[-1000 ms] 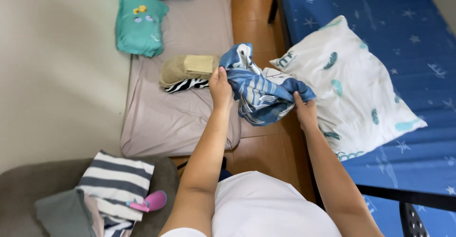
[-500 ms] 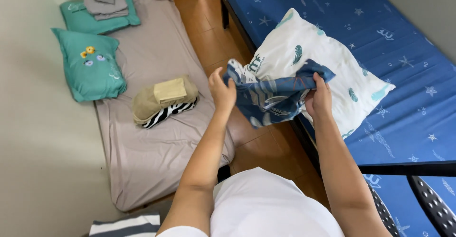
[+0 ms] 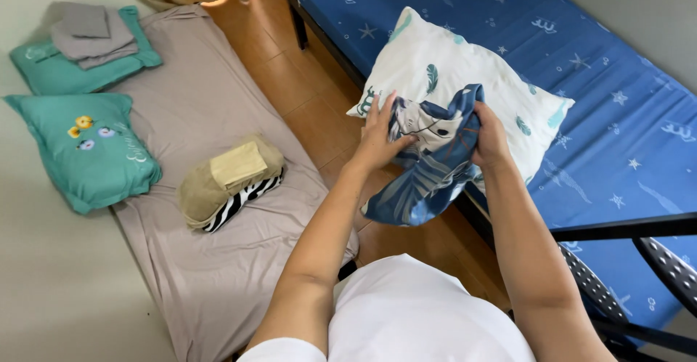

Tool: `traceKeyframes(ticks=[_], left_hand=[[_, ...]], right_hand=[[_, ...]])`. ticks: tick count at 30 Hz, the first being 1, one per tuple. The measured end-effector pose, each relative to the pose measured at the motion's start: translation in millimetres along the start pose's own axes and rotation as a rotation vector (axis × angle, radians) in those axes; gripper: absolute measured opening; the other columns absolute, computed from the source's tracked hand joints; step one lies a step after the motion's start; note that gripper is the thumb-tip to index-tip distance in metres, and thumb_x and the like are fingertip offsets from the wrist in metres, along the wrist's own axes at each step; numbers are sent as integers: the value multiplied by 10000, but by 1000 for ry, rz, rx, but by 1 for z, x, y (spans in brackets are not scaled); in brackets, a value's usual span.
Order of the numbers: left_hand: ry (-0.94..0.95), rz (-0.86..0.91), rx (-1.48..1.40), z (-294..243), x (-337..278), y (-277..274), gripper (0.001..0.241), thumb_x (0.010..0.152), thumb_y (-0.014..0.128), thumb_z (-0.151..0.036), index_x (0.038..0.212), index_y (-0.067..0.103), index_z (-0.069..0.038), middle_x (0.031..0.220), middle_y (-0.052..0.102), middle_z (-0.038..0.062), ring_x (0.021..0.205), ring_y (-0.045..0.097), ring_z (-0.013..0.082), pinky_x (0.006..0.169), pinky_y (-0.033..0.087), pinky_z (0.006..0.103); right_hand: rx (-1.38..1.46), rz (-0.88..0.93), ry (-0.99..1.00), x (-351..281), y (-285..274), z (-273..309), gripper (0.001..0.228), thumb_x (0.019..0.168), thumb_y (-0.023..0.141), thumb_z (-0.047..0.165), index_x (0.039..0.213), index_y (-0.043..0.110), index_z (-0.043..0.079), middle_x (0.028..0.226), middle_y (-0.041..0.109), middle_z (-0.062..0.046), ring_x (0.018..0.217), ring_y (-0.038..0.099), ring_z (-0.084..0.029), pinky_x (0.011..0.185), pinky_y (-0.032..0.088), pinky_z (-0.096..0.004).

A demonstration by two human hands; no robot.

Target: The person puts a blue and white patterned pillowcase onto a pillow. They insert the pillow into the case, pull the fabric over the corners, and smooth the surface to fit it properly.

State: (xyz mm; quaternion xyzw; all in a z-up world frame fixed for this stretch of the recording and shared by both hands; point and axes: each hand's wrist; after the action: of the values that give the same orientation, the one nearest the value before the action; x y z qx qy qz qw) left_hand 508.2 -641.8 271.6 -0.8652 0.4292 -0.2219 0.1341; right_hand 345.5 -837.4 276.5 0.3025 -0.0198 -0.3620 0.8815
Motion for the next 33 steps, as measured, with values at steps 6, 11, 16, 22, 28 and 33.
traceKeyframes(ticks=[6,11,16,22,28,33], left_hand=[[-58,404,-133,95,15,39,370,968,705,-311,1304,697,-156,1238,785,166,1139,720,255,1007,531,367],[-56,76,-445,90,21,32,218,1030,643,-244,1083,665,-34,887,621,32,824,558,122,757,478,292],[-49,-136,-595,37,25,7,228,1073,592,-232,1005,615,-15,806,535,-22,757,483,84,683,425,262],[-102,-322,-483,47,29,28,201,1066,582,-213,1097,607,-15,889,617,8,799,549,79,727,476,245],[-190,-363,-989,35,28,13,174,1028,643,-137,1136,566,-24,897,573,21,743,524,89,607,446,246],[-199,-510,-1090,46,26,-24,186,1025,659,-101,1140,544,-11,957,593,69,746,560,147,579,472,309]], right_hand=[[115,-111,-57,9,-44,-11,288,1080,533,313,1047,679,66,929,716,-47,799,683,-171,730,589,-331],[-198,-217,-170,12,-57,-26,240,1064,576,277,1128,646,57,998,706,-56,837,686,-159,730,563,-328],[-657,-152,-274,7,-42,-60,522,995,696,180,1419,424,44,1256,592,-134,990,695,-188,846,565,-323],[-635,106,-166,-64,79,-77,871,912,771,212,1604,248,128,1480,504,-204,1141,650,-213,944,544,-357],[-1002,-21,-502,-41,51,-121,697,838,827,114,1392,420,1,1344,457,-212,1119,577,-221,889,543,-359],[-767,86,-240,15,-15,-138,209,1000,593,61,1193,660,18,1018,687,-53,917,586,-119,839,491,-275]])
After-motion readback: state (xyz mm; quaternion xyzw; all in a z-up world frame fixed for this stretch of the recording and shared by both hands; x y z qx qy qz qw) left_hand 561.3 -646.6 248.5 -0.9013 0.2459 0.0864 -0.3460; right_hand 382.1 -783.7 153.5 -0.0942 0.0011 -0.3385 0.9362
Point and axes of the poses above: each hand's wrist, its own x-axis towards the middle knuckle, its own y-axis out of the palm, z = x × y
